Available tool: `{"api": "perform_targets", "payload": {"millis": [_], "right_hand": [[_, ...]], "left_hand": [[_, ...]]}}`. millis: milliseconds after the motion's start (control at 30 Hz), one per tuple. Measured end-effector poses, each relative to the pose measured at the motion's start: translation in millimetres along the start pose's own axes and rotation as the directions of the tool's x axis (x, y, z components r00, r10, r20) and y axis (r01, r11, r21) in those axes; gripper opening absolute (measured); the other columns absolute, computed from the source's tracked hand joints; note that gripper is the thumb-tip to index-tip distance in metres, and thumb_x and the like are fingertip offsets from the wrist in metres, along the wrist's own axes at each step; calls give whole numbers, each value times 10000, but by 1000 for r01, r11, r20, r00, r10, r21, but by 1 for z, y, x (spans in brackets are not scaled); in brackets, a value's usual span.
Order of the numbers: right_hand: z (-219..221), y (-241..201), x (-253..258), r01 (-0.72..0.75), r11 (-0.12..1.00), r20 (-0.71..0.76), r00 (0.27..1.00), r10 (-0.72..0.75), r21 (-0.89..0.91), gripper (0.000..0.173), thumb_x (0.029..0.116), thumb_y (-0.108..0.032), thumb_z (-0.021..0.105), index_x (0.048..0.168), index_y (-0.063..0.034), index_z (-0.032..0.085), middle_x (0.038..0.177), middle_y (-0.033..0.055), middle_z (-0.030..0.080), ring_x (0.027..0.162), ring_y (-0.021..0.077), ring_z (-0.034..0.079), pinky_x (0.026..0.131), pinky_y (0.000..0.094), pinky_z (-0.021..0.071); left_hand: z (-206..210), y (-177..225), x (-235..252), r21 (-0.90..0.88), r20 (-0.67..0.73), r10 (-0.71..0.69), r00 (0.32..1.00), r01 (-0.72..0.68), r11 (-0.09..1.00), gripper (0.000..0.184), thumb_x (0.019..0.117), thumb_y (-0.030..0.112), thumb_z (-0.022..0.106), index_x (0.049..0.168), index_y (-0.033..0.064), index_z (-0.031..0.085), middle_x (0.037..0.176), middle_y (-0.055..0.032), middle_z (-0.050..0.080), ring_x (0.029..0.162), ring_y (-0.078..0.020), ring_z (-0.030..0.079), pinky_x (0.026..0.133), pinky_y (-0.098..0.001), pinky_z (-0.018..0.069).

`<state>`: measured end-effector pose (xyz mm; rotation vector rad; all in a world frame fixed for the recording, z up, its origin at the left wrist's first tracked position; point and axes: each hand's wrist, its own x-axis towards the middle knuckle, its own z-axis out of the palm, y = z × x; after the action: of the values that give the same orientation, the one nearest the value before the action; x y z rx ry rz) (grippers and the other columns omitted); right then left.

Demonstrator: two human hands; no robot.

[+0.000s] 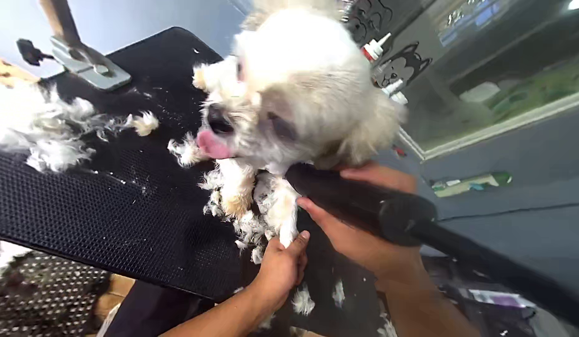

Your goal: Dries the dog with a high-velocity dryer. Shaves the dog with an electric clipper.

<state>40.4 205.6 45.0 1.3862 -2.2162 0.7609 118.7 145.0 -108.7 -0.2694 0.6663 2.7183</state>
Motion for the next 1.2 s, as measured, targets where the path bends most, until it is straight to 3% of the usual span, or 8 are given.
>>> {"api": "perform_targets", "payload": {"millis": [167, 267, 367, 500, 700, 1067, 1167, 1200], "right_hand": [[3, -24, 23, -272, 957, 112, 953, 282, -99, 544, 745, -281, 926, 1182, -134, 638, 1059, -48, 741, 983, 90, 728, 848, 327, 657], [4, -33, 28, -156, 982, 92, 982, 166, -109, 565, 753, -262, 923, 1219, -200, 608, 1094, -103, 721, 1004, 56, 710, 858, 303, 649], [14, -36, 27, -48, 967, 99, 992, 75, -252, 514, 782, -270, 902, 1204, -157, 630, 1093, -77, 708, 1043, 36, 685, 898, 282, 615], [18, -39, 36, -151, 926, 226, 944, 239, -346, 489, 789, -326, 885, 1159, -126, 634, 1028, -48, 727, 962, 56, 718, 822, 324, 655], [15, -41, 44, -211, 863, 337, 858, 388, -459, 436, 796, -502, 824, 1071, -195, 681, 932, -120, 736, 881, -8, 719, 735, 270, 653], [-3, -30, 39, -286, 934, 498, 791, 356, -213, 552, 758, -427, 882, 1184, -178, 633, 1024, -88, 742, 931, 72, 734, 775, 309, 670], [-30, -19, 41, -446, 890, 654, 702, 282, 94, 589, 744, -308, 925, 1229, -159, 627, 1070, 7, 749, 928, 188, 744, 774, 378, 673], [-41, -13, 40, -505, 835, 688, 686, 235, 219, 612, 747, -248, 927, 1256, -147, 603, 1083, 56, 738, 944, 239, 739, 802, 414, 667]], "left_hand": [[-3, -3, 3, 35, -18, -14, 1000, 14, 999, 299, 1054, 275, 570, 837, 70, 562, 576, 7, 474, 440, -94, 423, 419, -243, 376], [-4, -3, 1, 82, -16, -17, 1000, 18, 996, 287, 1049, 292, 579, 862, 74, 579, 592, 7, 505, 449, -103, 460, 430, -257, 413], [-5, -4, 1, 113, -1, 3, 1000, -3, 994, 274, 1044, 303, 583, 886, 79, 594, 598, 8, 509, 452, -107, 461, 438, -271, 420], [-6, -2, 1, 186, -6, 5, 1000, -4, 983, 287, 1038, 334, 590, 888, 91, 608, 603, 12, 505, 465, -116, 467, 465, -292, 436], [-6, -1, 2, 225, -11, 20, 1000, -17, 974, 267, 1034, 331, 592, 901, 101, 619, 629, 12, 514, 492, -111, 471, 488, -291, 433], [-8, 2, 1, 349, 16, 167, 986, -162, 923, 148, 991, 244, 610, 926, 127, 673, 714, 35, 603, 608, -79, 567, 597, -284, 499], [-12, 1, -1, 378, 30, 201, 979, -198, 904, 121, 975, 215, 619, 965, 115, 688, 801, 28, 686, 731, -70, 665, 707, -297, 577], [-12, 2, 0, 363, 19, 182, 983, -176, 915, 177, 1002, 270, 615, 954, 109, 672, 751, 23, 660, 661, -79, 640, 645, -294, 562]]}}
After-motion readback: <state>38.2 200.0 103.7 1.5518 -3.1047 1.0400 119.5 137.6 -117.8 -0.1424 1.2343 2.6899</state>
